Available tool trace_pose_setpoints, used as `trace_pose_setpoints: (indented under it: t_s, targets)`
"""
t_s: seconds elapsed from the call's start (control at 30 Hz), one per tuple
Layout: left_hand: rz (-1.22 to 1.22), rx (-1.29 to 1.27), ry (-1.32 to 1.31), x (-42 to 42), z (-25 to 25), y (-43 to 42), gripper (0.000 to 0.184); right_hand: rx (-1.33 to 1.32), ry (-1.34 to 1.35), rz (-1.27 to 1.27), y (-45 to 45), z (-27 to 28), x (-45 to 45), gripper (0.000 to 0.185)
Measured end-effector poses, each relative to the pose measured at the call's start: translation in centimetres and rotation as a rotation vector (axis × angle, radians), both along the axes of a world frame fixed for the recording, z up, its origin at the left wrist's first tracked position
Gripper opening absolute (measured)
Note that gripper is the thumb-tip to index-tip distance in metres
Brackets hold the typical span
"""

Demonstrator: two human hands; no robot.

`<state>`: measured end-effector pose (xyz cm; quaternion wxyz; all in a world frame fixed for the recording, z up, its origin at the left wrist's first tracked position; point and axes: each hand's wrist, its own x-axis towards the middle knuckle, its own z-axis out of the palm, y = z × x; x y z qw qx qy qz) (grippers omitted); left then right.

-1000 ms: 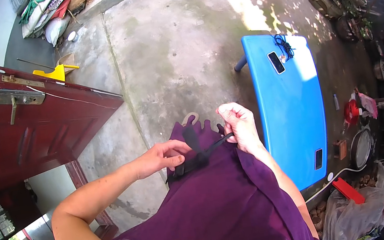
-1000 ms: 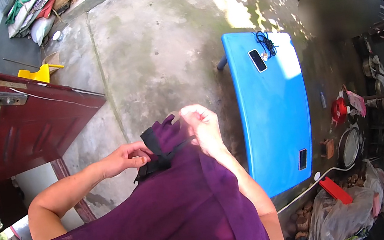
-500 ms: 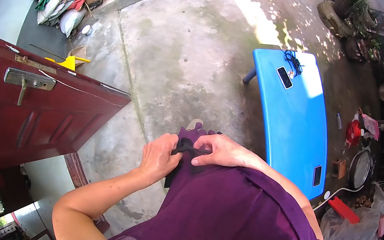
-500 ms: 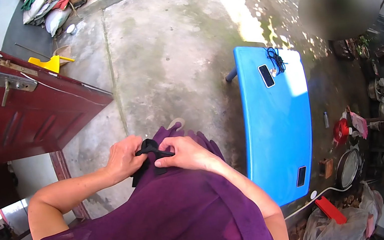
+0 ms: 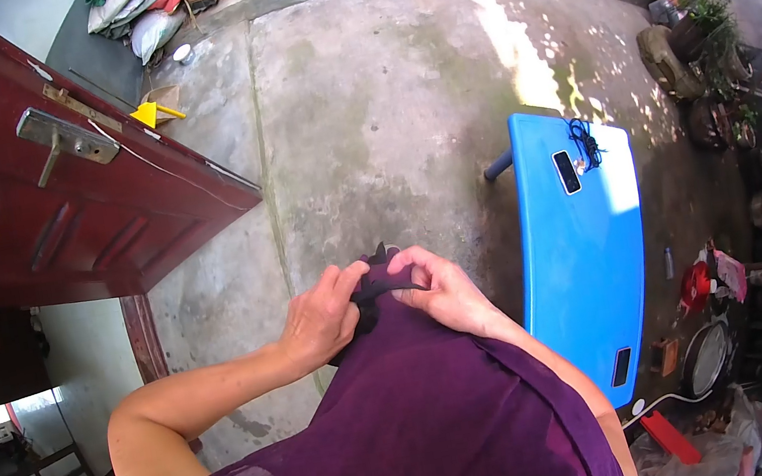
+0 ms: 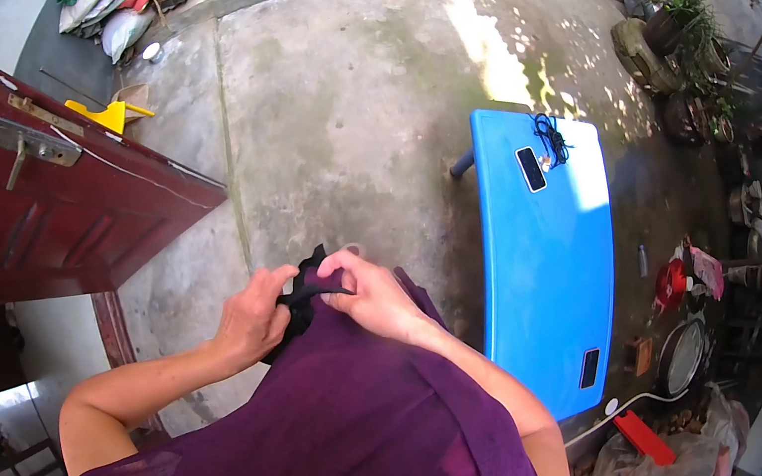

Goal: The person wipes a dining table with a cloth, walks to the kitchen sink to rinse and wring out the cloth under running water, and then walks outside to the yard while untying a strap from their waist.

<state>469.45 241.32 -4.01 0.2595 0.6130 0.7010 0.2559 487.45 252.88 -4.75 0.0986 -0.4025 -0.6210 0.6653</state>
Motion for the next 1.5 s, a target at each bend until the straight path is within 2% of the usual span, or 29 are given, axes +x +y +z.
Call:
trace_pose_setpoints:
  t_s: [0.07,0.17,0.27,0.37,0.47,0.5,0.6,0.7,0.8,0.87,0.9,0.97,1.0,1.03,1.07,1.1,1.13,1.17,1.23,1.27,1.3,1.4,1.47,1.5]
  targets:
    - [-0.127,-0.028,0.046,-0.6,-0.1,0.2,0.021,0.008,-0.025,0.138,0.2,-0.1,0.3,0.016]
    - [-0.241,0.046,0.167,-1.8,0.5,0.8,0.016,0.020,-0.011,0.057,-0.2,-0.6,0.1,0.014]
    - [-0.103,-0.580,-0.344,-2.4,2.5,1.7,0.014,-0.020,0.004,0.023,-0.4,-1.3,0.1,0.014]
    - [0.052,-0.811,-1.200,-4.6,-0.8,1.2,0.008,-0.067,0.079,-0.002,-0.6,-1.8,0.0,0.015]
    - [0.041,-0.984,-1.366,-5.6,0.0,2.0,0.014,-0.164,0.141,-0.026,-0.5,-1.0,0.0,0.018]
    - [0.064,-0.984,-1.257,-5.1,1.0,2.3,0.023,-0.206,0.154,-0.038,-0.4,-0.5,0.1,0.020]
    - [-0.107,-0.992,-0.924,-6.2,-1.6,1.8,0.030,-0.443,0.207,-0.273,0.5,0.4,0.8,0.023]
    - [0.189,-0.939,-1.232,-5.4,-1.9,0.6,0.027,-0.449,0.207,-0.319,0.3,1.0,0.8,0.026]
    - [0.145,-1.051,-1.249,-5.3,-0.9,1.4,0.023,-0.418,0.176,-0.319,0.4,0.6,1.1,0.027]
    - [0.019,-0.882,-1.326,-5.3,-0.7,1.6,0.020,-0.402,0.158,-0.305,0.8,0.5,1.1,0.023]
    - [-0.043,-0.793,-1.354,-5.5,-0.6,1.8,0.019,-0.379,0.114,-0.189,0.9,0.6,0.9,0.020]
    - [0.139,-0.749,-1.457,-5.5,-2.2,1.6,0.018,-0.324,0.021,0.046,1.1,1.2,0.8,0.016]
    - [0.230,-0.724,-1.507,-5.5,-2.8,1.7,0.017,-0.164,0.104,0.157,0.4,0.3,0.0,0.014]
    - [0.376,-0.759,-1.327,-5.7,-3.3,2.1,0.019,-0.140,-0.009,0.277,0.5,0.1,0.1,0.015]
    - [0.394,-0.773,-1.279,-5.9,-3.5,1.8,0.018,-0.121,-0.125,0.391,0.4,0.0,0.3,0.016]
    - [0.403,-0.789,-1.224,-5.8,-2.9,1.8,0.018,-0.099,-0.076,0.351,0.2,-0.3,0.3,0.017]
    - [0.391,-0.797,-1.162,-5.9,-2.5,2.4,0.018,-0.060,-0.026,0.295,0.4,-0.6,0.2,0.019]
    - [0.241,-0.878,-1.151,-6.4,-2.8,2.5,0.022,-0.201,0.028,0.101,0.6,-0.5,0.2,0.017]
    - [-0.063,-0.992,-1.031,-7.0,-4.0,1.7,0.029,-0.454,0.008,0.008,1.0,-0.7,0.5,0.015]
    - [-0.212,-1.005,-0.916,-6.9,-4.3,1.9,0.031,-0.355,0.074,0.015,0.6,-0.9,0.3,0.015]
    - [-0.228,-0.960,-0.798,-6.7,-4.7,2.0,0.029,-0.248,0.121,-0.006,-0.1,-3.6,0.1,0.016]
    - [-0.193,-0.979,-0.582,-5.3,-3.5,2.4,0.024,-0.240,0.131,-0.018,0.2,-3.9,0.1,0.015]
    - [-0.151,-0.989,-0.680,-5.8,-3.5,2.1,0.027,-0.482,0.135,0.020,0.8,-3.0,0.6,0.014]
    - [-0.122,-1.008,-0.730,-5.9,-3.6,1.7,0.029,-0.502,0.172,-0.003,0.8,-3.0,0.7,0.014]
